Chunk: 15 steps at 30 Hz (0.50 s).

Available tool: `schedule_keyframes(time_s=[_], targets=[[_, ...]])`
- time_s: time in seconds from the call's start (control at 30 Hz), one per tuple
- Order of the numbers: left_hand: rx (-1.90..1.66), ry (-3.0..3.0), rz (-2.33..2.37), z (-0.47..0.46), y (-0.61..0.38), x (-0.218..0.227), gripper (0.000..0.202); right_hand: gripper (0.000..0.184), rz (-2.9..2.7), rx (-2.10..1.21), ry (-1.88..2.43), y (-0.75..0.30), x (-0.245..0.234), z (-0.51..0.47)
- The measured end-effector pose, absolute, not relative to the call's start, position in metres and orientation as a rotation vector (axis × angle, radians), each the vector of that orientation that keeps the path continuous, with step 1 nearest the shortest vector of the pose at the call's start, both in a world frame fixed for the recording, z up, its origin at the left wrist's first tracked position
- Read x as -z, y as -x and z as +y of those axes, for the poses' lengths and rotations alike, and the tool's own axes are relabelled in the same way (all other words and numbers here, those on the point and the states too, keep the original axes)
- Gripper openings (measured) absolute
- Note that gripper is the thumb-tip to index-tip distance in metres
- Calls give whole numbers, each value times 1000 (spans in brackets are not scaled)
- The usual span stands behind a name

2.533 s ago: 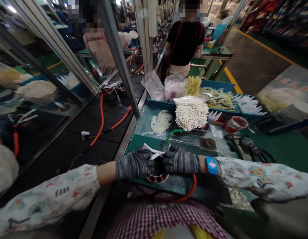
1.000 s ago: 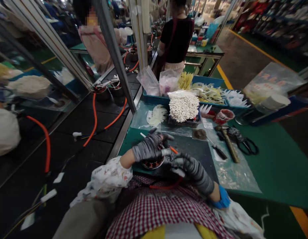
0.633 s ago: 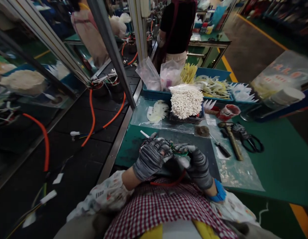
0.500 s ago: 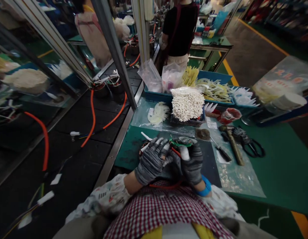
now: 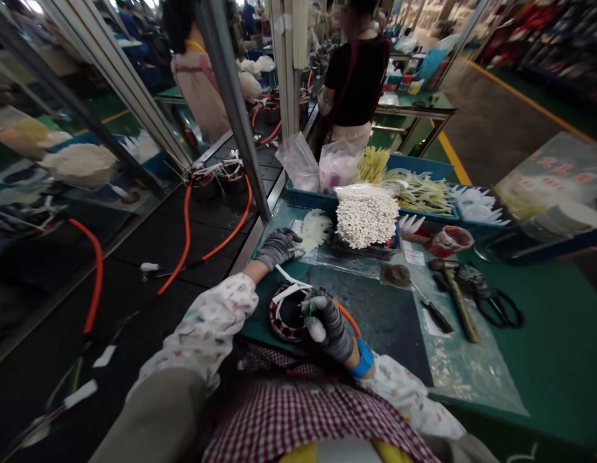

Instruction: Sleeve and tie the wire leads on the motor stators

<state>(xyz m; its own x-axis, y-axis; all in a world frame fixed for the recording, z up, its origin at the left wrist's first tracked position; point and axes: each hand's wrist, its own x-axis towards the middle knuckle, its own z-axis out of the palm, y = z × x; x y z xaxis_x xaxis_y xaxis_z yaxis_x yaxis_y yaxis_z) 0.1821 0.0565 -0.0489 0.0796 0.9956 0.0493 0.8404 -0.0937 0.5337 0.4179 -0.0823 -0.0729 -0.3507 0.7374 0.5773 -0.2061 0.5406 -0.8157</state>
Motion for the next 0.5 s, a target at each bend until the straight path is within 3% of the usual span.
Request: schedule_keyframes(time_s=[0.17,0.3,0.5], targets=[[-310,-2008,1822,87,-202,65,28,40,-1688,-936,450,-430,80,-83],[-338,-1960,1818,86,-199,66,26,29,-1689,-975,449,-431,76,-83],[-664,-1876,1830,81,-190,54,16,22,-1566,-1172,463,-427,76,-81]])
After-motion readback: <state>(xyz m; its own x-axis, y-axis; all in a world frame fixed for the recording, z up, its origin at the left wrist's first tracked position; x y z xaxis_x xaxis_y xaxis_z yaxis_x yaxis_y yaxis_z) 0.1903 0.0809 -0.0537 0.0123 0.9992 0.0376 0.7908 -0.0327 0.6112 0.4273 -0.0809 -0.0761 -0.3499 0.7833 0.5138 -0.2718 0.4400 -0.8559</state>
